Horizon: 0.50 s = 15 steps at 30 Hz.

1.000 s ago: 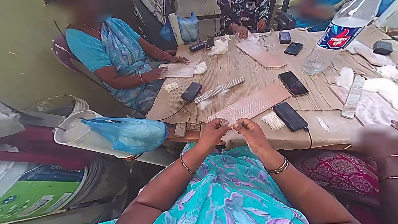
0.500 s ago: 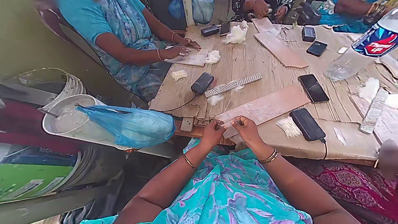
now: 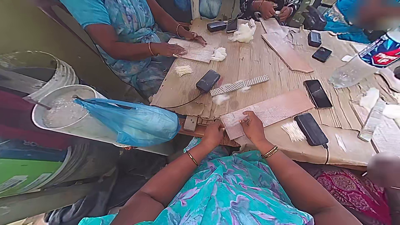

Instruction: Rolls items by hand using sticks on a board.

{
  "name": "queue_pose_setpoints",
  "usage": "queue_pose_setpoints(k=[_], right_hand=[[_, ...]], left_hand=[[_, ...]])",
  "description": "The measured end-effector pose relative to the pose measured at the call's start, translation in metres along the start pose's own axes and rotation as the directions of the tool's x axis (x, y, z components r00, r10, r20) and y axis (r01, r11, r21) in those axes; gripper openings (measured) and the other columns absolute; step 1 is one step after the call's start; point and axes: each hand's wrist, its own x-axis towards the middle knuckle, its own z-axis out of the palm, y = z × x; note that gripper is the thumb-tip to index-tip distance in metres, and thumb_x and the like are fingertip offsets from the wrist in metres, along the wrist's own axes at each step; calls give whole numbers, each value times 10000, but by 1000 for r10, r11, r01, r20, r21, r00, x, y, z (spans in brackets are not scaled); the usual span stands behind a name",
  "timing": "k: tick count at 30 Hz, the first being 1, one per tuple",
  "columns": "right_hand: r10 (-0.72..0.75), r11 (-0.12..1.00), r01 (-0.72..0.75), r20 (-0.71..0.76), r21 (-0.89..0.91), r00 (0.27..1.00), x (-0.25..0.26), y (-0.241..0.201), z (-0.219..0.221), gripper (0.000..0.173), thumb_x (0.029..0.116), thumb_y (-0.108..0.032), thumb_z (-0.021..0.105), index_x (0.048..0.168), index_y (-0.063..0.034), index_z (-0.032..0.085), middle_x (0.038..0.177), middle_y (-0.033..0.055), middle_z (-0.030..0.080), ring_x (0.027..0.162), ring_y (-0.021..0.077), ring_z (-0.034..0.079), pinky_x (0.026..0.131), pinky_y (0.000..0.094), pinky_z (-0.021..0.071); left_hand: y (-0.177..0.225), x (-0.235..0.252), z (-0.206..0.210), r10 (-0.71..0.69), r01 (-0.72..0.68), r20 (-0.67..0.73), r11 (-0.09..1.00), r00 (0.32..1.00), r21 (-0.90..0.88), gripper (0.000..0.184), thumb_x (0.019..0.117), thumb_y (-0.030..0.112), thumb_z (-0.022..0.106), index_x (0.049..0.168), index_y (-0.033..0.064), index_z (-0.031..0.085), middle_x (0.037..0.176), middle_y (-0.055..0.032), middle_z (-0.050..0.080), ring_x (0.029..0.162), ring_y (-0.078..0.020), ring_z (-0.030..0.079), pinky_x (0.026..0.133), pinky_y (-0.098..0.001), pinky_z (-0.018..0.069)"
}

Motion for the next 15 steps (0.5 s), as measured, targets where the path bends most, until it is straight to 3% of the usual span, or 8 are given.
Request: queue_pose_setpoints(k=[4, 6, 8, 10, 12, 15], right_hand=[[-59, 997, 55, -81, -55, 995, 10, 12, -12, 329, 1015, -78, 599, 1335, -5, 577, 1199, 232, 651, 1095, 393, 647, 943, 552, 520], [-211, 970, 199, -77, -140, 975, 13, 11, -12, 299, 1012, -51, 579, 1303, 3, 619, 1283, 243, 632, 1218, 436, 587, 1011, 600, 459], [-430, 879, 423, 16, -221, 903, 14, 10, -3, 325, 1021, -90, 568, 1334, -27, 626, 1373, 216, 607, 1304, 425, 552, 1043, 626, 426], [-553, 760, 589, 203, -276, 808, 15, 11, 8, 457, 1073, -268, 472, 1491, -87, 511, 1567, 145, 469, 1482, 342, 395, 1170, 638, 269], [-539, 709, 644, 368, -288, 758, 12, 14, 14, 614, 1099, -437, 329, 1611, -98, 328, 1686, 99, 283, 1576, 285, 206, 1223, 672, 75], [-507, 671, 674, 473, -307, 720, -3, 26, 10, 720, 1085, -535, 252, 1638, -76, 220, 1715, 103, 185, 1595, 250, 124, 1233, 656, 10]], left_hand=[[-2, 0, -1, 32, -31, -9, 997, 999, 67, 253, 1067, 129, 531, 1236, -3, 664, 1259, -211, 643, 1225, -337, 612, 1080, -490, 476], [-3, 0, -1, 44, -42, -19, 995, 999, 94, 251, 1062, 124, 539, 1236, -1, 669, 1246, -214, 650, 1210, -343, 622, 1066, -500, 486], [-4, 0, 0, 56, -53, -27, 992, 998, 114, 252, 1061, 127, 542, 1235, -4, 669, 1244, -214, 649, 1211, -344, 621, 1068, -500, 485], [-4, -1, 0, 64, -59, -35, 990, 997, 129, 250, 1061, 126, 544, 1229, -14, 665, 1237, -219, 642, 1204, -347, 619, 1064, -499, 487], [-5, -1, 0, 60, -55, -30, 988, 998, 143, 251, 1062, 127, 542, 1226, -19, 663, 1242, -221, 640, 1205, -347, 621, 1066, -496, 486], [-6, -6, -4, 28, -33, 33, 990, 999, 139, 265, 1068, 138, 528, 1235, -13, 667, 1244, -209, 652, 1196, -328, 628, 1067, -483, 483]])
